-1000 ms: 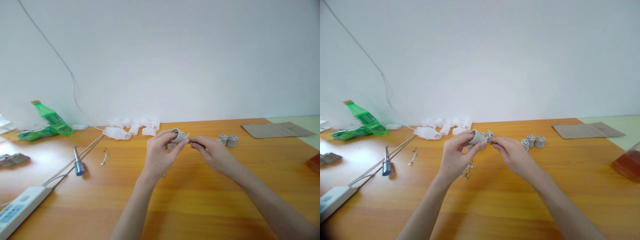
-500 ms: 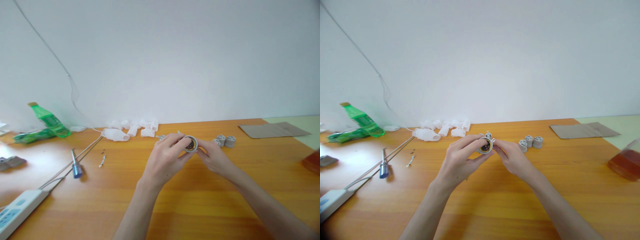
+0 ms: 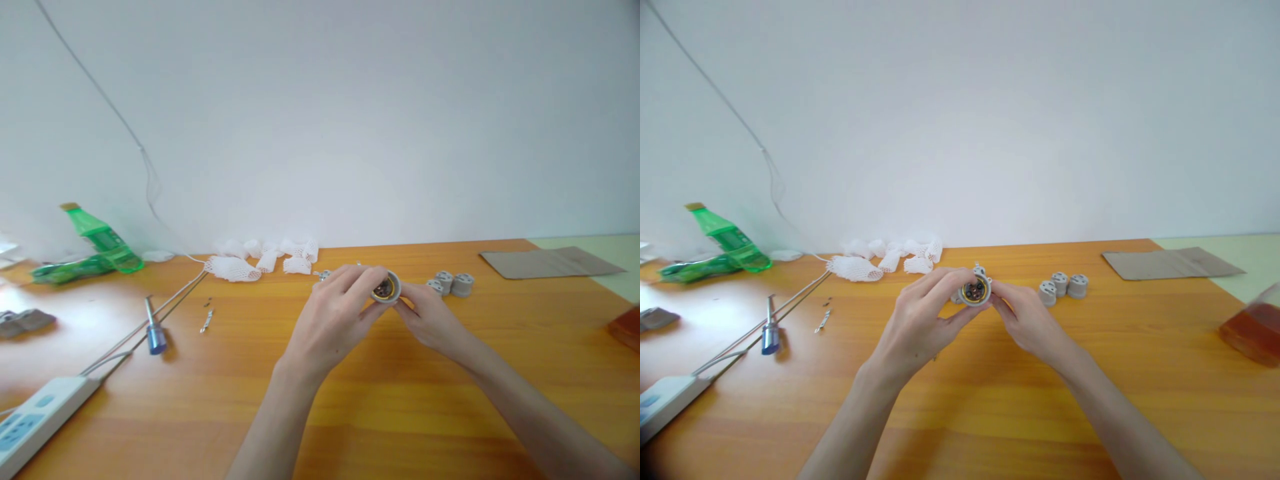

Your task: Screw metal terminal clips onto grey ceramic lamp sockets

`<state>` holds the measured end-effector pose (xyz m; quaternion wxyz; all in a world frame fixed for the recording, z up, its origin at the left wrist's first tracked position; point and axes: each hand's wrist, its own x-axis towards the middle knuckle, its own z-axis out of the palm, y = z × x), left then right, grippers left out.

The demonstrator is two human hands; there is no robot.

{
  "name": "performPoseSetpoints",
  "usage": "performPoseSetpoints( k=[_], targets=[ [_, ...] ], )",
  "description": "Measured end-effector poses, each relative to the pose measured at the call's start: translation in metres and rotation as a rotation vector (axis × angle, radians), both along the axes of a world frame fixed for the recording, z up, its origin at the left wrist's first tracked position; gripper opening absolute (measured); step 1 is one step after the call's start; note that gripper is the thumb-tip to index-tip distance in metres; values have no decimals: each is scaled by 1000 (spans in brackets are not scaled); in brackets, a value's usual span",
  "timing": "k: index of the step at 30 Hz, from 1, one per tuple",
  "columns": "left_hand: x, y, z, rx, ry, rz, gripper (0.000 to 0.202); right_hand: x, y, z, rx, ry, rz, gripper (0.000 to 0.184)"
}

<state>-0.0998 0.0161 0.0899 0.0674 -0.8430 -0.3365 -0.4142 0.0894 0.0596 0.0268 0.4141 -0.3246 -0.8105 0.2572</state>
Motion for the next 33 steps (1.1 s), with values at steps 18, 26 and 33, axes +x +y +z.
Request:
performPoseSetpoints(
  k=[18,26,33],
  targets=[
    [-1,0,0,-84,-12,-3,6,2,0,2,10,-62,-6,23],
    [0,-1,1,-49,-32,-14,5,-4,-4,-2,-147,99,84,20],
    [0,-3,5,-17,-32,-29,15,-2,-4,3,-119,154,106,18]
  ],
)
